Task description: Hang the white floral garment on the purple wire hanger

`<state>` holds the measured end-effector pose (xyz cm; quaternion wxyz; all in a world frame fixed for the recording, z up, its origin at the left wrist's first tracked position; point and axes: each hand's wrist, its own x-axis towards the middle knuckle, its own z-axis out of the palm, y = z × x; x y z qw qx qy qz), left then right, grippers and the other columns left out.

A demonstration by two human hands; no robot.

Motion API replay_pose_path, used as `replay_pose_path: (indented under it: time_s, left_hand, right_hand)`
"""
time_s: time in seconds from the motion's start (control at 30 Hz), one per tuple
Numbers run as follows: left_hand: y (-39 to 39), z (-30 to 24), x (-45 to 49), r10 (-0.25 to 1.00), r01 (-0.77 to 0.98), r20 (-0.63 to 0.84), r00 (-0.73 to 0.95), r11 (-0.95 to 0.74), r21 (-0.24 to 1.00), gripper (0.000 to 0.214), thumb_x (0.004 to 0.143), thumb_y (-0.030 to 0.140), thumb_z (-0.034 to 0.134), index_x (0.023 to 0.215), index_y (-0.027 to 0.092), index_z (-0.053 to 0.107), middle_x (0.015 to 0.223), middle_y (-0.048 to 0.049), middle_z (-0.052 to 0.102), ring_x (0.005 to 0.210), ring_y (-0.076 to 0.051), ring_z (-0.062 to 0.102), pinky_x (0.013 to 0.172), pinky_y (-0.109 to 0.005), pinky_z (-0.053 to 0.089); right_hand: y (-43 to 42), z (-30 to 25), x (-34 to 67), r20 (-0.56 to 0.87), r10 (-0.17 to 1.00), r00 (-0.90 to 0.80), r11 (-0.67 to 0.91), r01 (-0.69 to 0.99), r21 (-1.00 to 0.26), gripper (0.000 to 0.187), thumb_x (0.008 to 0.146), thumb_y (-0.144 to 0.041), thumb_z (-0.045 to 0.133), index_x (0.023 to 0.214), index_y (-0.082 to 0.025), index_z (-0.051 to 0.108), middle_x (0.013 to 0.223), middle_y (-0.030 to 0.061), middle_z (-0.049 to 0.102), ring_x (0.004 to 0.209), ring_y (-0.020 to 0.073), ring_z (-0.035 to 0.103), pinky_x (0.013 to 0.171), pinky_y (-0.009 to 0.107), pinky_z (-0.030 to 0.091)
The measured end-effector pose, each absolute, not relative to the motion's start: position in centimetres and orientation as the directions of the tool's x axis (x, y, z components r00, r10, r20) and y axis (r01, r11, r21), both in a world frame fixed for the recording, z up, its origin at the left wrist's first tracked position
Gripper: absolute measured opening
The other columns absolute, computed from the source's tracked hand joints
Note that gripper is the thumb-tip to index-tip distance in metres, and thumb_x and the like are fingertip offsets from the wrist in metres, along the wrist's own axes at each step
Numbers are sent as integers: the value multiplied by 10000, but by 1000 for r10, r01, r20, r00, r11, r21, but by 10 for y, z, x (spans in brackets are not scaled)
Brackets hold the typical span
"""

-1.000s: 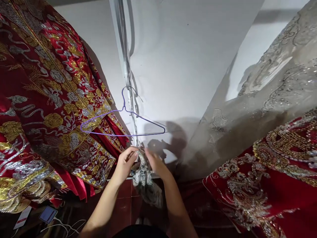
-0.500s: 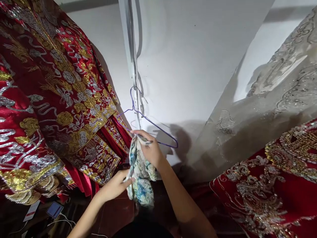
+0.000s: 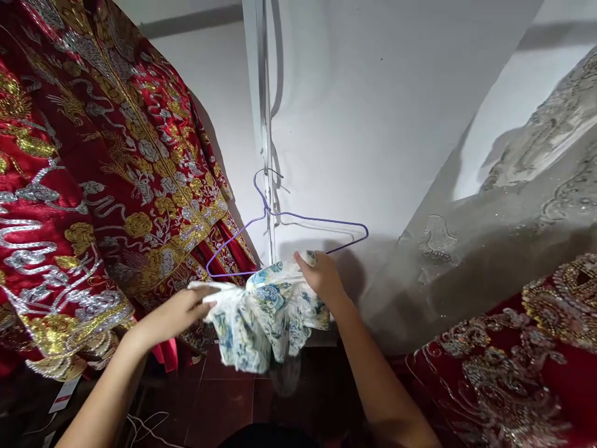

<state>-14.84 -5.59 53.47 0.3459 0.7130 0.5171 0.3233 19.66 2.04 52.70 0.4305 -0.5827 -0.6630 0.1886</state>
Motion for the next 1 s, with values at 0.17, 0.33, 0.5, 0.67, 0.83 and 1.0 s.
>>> replay_pose_path:
  time_s: [0.17, 0.33, 0.5, 0.67, 0.83, 1.0]
  left_hand:
    - [-13, 559, -146, 942, 550, 299, 150, -331, 767, 83, 678, 238, 762, 756, 225, 739, 917, -87, 732, 933, -321, 648, 939, -384, 461]
    - [3, 574, -118, 856, 626, 445, 263, -502, 597, 96, 708, 169, 675, 788, 219, 690, 1082, -94, 697, 1109, -332, 597, 1040, -422, 406]
    - [16, 589, -89, 746, 586, 594, 301, -636, 501, 218, 845, 137, 501, 1020, 216, 604, 1005, -74, 661, 965, -238, 619, 915, -371, 466]
    - [30, 592, -103, 717, 592, 634, 289, -655, 470, 428, 890, 134, 452, 1292, 226, 570, 1122, -89, 681, 1101, -257, 601, 994, -401, 430]
    - [29, 596, -105, 698, 669, 633, 335, -649, 361, 338, 922, 177, 451, 1202, 220, 634, 1140, -97, 667, 1082, -278, 578, 972, -416, 424]
    - [27, 594, -109, 725, 697, 676, 132, -553, 456, 234, 945, 304, 495, 1095, 210, 649, 1115, -98, 636, 1061, -259, 581, 929, -363, 433]
  right_hand:
    - [10, 534, 200, 373, 925, 74, 246, 633, -734, 486, 861, -500, 567, 525, -214, 361, 494, -18, 355, 513, 125, 361, 523, 285, 280]
    - [8, 527, 197, 396, 917, 43, 284, 628, -725, 392, 876, -496, 568, 618, -202, 547, 591, 14, 528, 611, 166, 497, 606, 290, 371]
    - [-9, 532, 183, 384, 913, -138, 392, 559, -731, 345, 872, -530, 596, 875, -198, 692, 793, 69, 680, 808, 249, 631, 732, 335, 476]
    - [-39, 556, 212, 393, 898, -195, 437, 481, -760, 733, 794, -392, 726, 1465, -325, 438, 1154, 64, 679, 1029, 255, 652, 846, 348, 523]
    - [-26, 568, 263, 479, 865, 150, 289, 632, -719, 845, 764, -386, 749, 1514, -213, 398, 1069, 106, 702, 896, 261, 676, 731, 336, 529]
    - [-6, 583, 297, 217, 963, -163, 271, 614, -741, 373, 763, -457, 743, 1026, -193, 763, 982, 95, 753, 848, 283, 696, 657, 326, 523]
